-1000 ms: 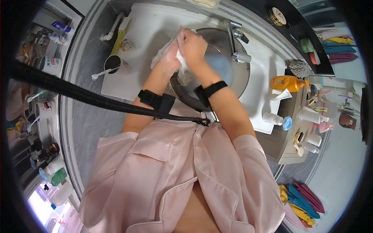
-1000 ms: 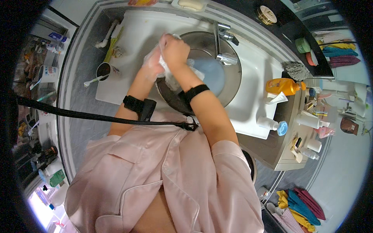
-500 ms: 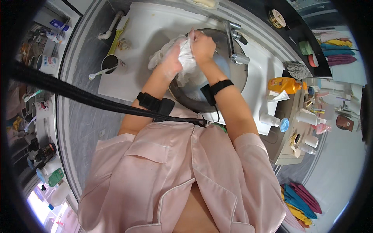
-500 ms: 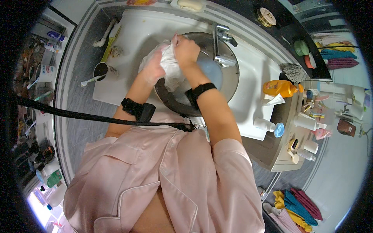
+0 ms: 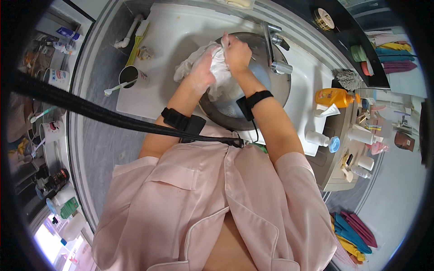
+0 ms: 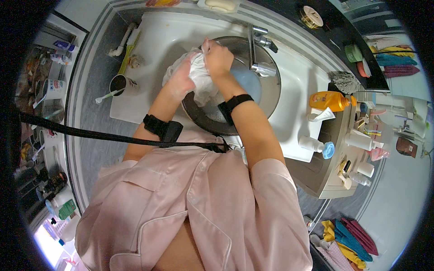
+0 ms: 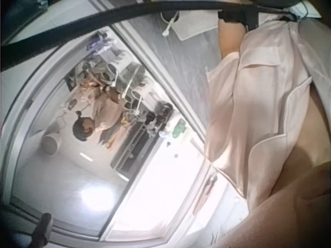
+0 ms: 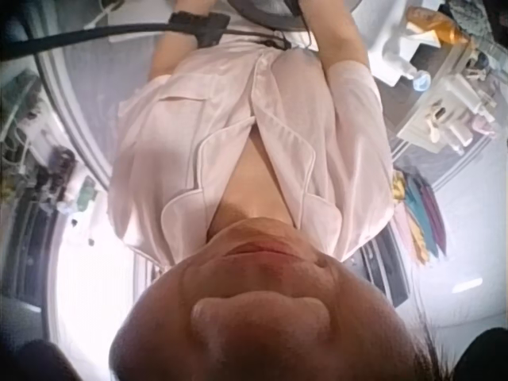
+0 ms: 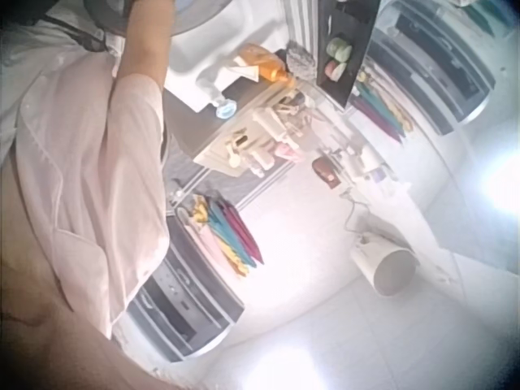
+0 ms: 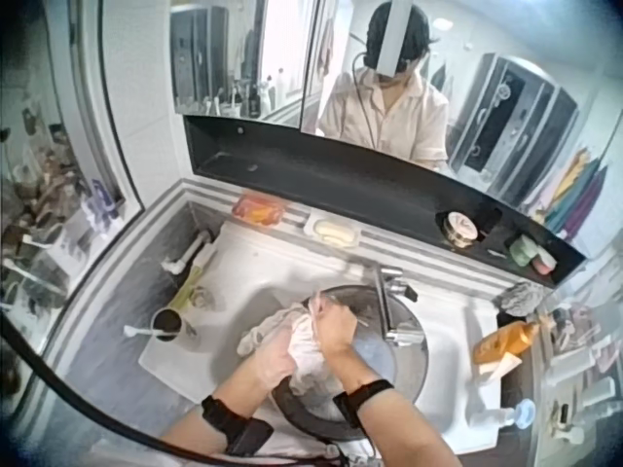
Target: Washing a white piece of clothing by hand in a sink with soap.
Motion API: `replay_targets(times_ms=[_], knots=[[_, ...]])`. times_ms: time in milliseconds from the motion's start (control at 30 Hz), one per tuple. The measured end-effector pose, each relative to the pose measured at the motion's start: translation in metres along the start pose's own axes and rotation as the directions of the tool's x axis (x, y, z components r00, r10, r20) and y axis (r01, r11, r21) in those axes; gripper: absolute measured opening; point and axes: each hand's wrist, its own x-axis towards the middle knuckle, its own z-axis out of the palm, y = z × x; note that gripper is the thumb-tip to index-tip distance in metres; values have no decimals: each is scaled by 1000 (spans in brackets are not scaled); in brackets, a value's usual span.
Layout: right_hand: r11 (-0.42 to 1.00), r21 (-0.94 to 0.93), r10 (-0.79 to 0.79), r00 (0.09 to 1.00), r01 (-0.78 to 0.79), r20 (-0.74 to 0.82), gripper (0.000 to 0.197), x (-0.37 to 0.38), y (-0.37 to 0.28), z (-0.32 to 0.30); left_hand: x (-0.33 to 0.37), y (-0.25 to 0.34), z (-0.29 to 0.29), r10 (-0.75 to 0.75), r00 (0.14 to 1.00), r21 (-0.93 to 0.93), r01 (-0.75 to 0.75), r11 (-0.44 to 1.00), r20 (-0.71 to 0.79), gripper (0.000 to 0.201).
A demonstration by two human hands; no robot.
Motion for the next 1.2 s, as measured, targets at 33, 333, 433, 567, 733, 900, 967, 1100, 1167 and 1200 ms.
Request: replay_targets(times_ms=[33, 333, 433, 567, 733, 900, 967, 1100, 1167, 1200], knots=[[1000, 9, 22, 1000, -21, -12, 29, -2, 0, 1, -4, -1, 3, -4, 1000, 0, 4, 1000, 3, 26], [959, 77, -271, 962, 272, -15, 22, -39, -46, -18, -7, -3, -24, 222, 702, -67, -242, 968, 676, 26], [992, 66, -107, 994, 108, -14, 29, 1, -9, -14, -8, -9, 10, 39, 999, 58, -40, 998, 10, 31], [1000, -6, -28, 998, 28, -51, 28, -1, 4, -1, -6, -7, 18, -13, 989, 69, 23, 997, -149, 30], [959, 170, -234, 971, 225, 38, 33, -51, -64, -22, 4, 0, -56, 239, 712, 57, -365, 929, 660, 34], [971, 123, -208, 978, 206, 3, 32, -28, -41, -20, -6, -13, 5, 169, 949, 161, -217, 963, 266, 34], [991, 119, -47, 998, 52, -45, 35, -6, -23, -14, -12, -8, 13, 175, 976, 340, -209, 917, 129, 34], [1000, 13, 12, 999, -12, -33, 36, -3, -2, -3, -16, -5, 32, -1, 984, 20, 5, 1000, -180, 29], [979, 202, -3, 1000, -3, 30, 36, -24, -22, -11, -12, -1, 10, 18, 982, -94, 0, 996, 190, 28], [979, 202, 2, 999, -9, 35, 36, -40, -38, -19, -13, 1, -8, 14, 983, -96, 3, 995, 185, 28]])
